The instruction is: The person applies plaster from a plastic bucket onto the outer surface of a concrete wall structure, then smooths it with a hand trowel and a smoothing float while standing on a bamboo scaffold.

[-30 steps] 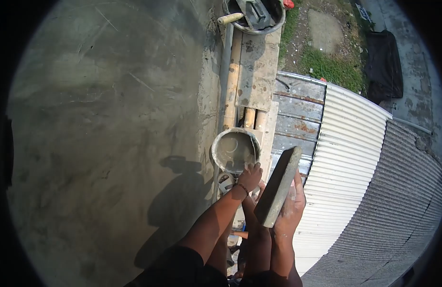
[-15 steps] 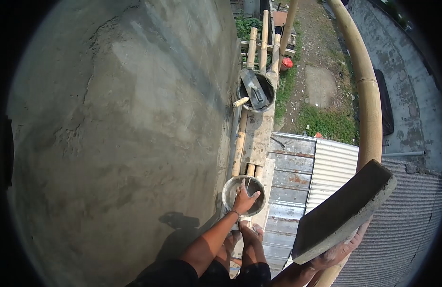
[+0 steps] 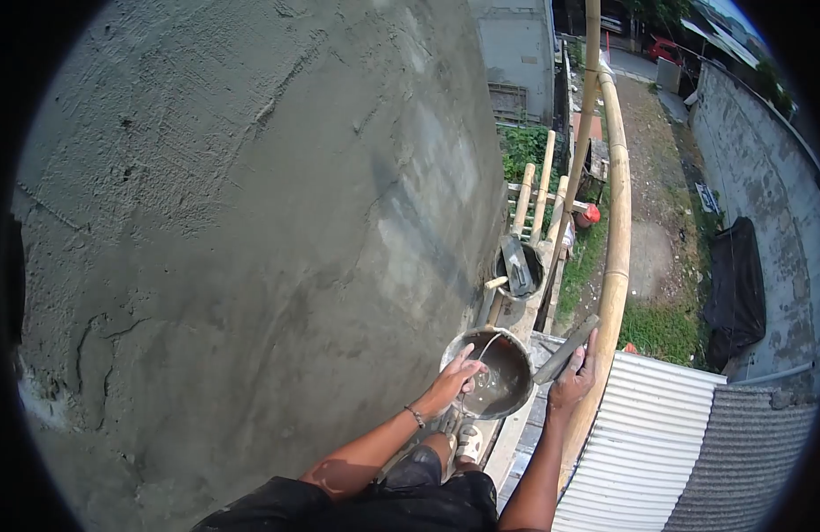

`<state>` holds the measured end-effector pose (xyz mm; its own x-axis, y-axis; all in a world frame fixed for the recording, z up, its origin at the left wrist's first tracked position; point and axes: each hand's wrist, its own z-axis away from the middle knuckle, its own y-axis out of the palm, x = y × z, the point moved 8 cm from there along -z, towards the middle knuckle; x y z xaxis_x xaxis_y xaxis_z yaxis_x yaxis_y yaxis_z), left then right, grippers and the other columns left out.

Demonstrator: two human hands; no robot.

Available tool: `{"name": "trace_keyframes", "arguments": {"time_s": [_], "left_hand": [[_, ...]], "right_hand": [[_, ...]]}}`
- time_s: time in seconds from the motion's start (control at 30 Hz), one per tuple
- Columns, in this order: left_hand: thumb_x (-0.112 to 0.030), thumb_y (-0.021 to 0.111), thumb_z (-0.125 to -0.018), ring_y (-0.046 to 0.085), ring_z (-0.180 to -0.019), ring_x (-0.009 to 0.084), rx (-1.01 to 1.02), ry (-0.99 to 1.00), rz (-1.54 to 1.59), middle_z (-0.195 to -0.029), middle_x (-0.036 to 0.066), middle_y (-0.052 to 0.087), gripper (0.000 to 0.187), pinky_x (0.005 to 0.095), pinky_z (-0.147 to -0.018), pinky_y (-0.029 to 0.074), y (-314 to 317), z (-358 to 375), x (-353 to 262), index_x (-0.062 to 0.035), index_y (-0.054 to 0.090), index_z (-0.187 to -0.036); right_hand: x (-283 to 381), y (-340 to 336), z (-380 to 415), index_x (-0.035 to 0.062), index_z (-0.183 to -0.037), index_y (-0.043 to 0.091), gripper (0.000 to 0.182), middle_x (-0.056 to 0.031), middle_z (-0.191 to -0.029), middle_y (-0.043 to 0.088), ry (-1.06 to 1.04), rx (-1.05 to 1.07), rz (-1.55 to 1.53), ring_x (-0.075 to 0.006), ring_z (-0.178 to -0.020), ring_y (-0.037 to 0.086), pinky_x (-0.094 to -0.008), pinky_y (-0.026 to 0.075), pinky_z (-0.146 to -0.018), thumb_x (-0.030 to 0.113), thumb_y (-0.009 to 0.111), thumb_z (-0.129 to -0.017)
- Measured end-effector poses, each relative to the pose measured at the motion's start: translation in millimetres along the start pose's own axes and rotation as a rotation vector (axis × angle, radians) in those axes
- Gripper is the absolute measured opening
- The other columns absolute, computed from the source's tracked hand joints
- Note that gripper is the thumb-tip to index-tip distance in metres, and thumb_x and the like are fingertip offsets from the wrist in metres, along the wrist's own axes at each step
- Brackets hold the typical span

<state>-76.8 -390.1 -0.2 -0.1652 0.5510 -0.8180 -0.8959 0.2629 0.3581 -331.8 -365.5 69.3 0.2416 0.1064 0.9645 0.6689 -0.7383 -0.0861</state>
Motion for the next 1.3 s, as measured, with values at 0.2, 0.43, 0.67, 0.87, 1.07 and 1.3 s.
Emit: {"name": "trace_keyframes", "arguments": {"time_s": [0.2,0.43,0.67,0.87,1.07,1.3], "left_hand": [[-0.028,0.048,-0.102,0.041,-0.068,0.0067,0.079,0.236,-0.078,-0.124,0.011,0.053,0.076,0.0197,-0.061,0.038,46,-17,-99,0.0003,0.000,-0.153],[-0.025,0.050,-0.101,0.041,-0.071,0.0062,0.173,0.289,-0.115,-0.130,0.012,0.051,0.074,0.0199,-0.064,0.040,74,-34,-149,-0.0073,0.002,-0.155],[-0.028,0.047,-0.102,0.050,-0.125,0.0273,0.215,0.423,-0.396,-0.138,0.024,0.048,0.077,0.0364,-0.106,0.037,80,-61,-176,-0.0105,-0.005,-0.155],[-0.025,0.052,-0.098,0.055,-0.119,0.0270,0.162,0.464,-0.297,-0.128,0.026,0.057,0.078,0.0366,-0.101,0.041,85,-85,-197,-0.0062,0.003,-0.155],[-0.027,0.054,-0.098,0.060,-0.107,0.0223,0.117,0.509,-0.312,-0.129,0.025,0.055,0.079,0.0331,-0.089,0.049,95,-112,-239,-0.0089,0.003,-0.156],[-0.025,0.042,-0.104,0.044,-0.072,0.0078,0.136,0.362,-0.029,-0.138,0.019,0.044,0.071,0.0222,-0.065,0.041,99,-152,-278,-0.0135,-0.007,-0.155]], "right_hand": [[-11,22,-4,0.0043,-0.138,0.052,0.042,-0.0200,-0.127,0.061,0.056,0.195,0.025,-0.0280,-0.113,0.060,-0.0367,0.045,-0.097,0.023,0.047,-0.100],[-31,68,24,0.0043,-0.135,0.055,0.041,-0.0212,-0.127,0.061,0.205,0.655,0.125,-0.0297,-0.119,0.059,-0.0372,0.041,-0.103,0.012,0.053,-0.094],[-65,107,28,-0.0006,-0.130,0.057,0.039,-0.0183,-0.115,0.067,0.431,0.748,0.073,-0.0219,-0.105,0.061,-0.0351,0.044,-0.095,0.012,0.052,-0.093],[-47,202,-47,0.0015,-0.107,0.063,0.033,-0.0210,-0.104,0.067,-0.277,0.973,0.477,-0.0349,-0.101,0.063,-0.0454,0.048,-0.087,0.028,0.058,-0.089],[-101,247,-93,0.0040,-0.117,0.059,0.041,-0.0165,-0.116,0.060,-0.104,1.084,0.439,-0.0312,-0.111,0.056,-0.0395,0.045,-0.093,0.028,0.063,-0.085],[-28,270,-149,0.0028,-0.114,0.060,0.034,-0.0121,-0.112,0.064,-0.264,1.454,0.524,-0.0255,-0.104,0.058,-0.0384,0.045,-0.093,0.023,0.061,-0.087]]}}
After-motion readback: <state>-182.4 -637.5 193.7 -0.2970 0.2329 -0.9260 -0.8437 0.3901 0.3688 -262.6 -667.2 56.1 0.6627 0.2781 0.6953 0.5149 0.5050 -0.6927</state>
